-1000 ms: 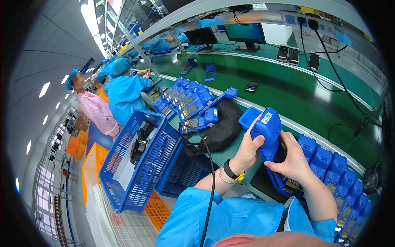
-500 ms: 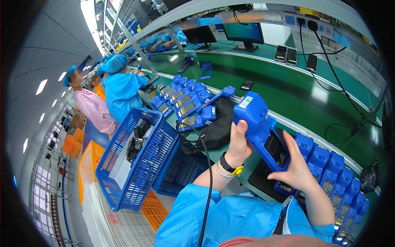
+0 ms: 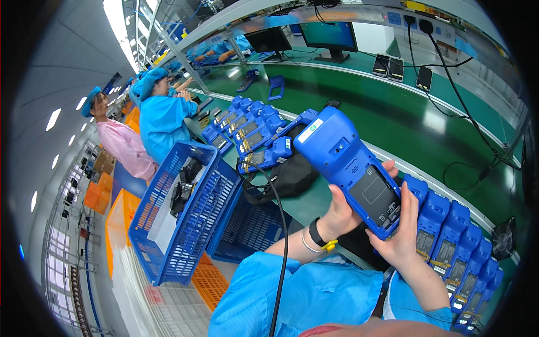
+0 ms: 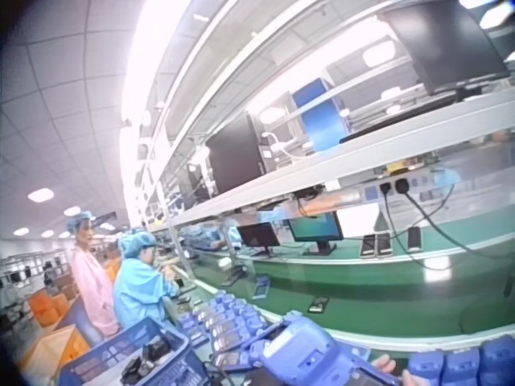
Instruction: The person assembles handheld electronic devices by hand, attaching plastic casings and battery components.
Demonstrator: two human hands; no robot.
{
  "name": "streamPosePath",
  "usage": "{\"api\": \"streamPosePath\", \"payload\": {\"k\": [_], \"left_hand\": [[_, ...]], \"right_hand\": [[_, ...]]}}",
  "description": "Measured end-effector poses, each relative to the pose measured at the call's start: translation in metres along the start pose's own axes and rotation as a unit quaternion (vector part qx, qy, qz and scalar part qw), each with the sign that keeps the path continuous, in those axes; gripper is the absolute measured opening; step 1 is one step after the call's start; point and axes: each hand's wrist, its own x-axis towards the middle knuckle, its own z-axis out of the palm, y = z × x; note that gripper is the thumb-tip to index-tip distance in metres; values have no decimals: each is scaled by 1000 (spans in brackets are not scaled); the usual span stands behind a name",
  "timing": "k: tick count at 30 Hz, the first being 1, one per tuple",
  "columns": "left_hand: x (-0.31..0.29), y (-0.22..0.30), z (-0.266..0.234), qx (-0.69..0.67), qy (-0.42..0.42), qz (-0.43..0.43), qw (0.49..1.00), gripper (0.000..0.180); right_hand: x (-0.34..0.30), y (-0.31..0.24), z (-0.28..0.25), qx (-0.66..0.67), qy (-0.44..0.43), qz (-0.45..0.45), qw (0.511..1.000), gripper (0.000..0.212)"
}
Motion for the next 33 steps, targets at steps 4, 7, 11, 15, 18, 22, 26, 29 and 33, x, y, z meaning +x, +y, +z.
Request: {"api": "streamPosePath", "payload": {"k": [4,7,11,15,18,22,26,29,33], "left_hand": [[-2,-14,-7,-27,-24,12,999,112],[-3,-12,-8,-14,-17,5,1000,117],[-4,-14,-13,-14,-25,14,1000,121],[-4,-12,-8,2,-14,3,1000,120],[-4,-15,-4,34,-16,-3,999,121],[-8,-22,-10,44,-50,-19,998,116],[-9,-19,-17,32,-64,-42,997,108],[-8,-21,-21,103,-54,-30,993,121],[-9,-23,-25,100,-49,-32,993,122]], "right_hand": [[-4,-3,2,-56,39,-35,997,101],[-5,-5,0,-75,27,-40,996,105],[-6,-6,1,-56,17,-38,998,113],[-7,-4,2,-45,16,-29,998,117],[-7,-3,4,8,20,-10,1000,119],[-7,-2,3,23,11,2,1000,121],[-6,1,0,26,6,-8,1000,120],[-5,3,0,29,-1,-12,999,119],[-6,5,1,37,-10,-2,999,117]]}}
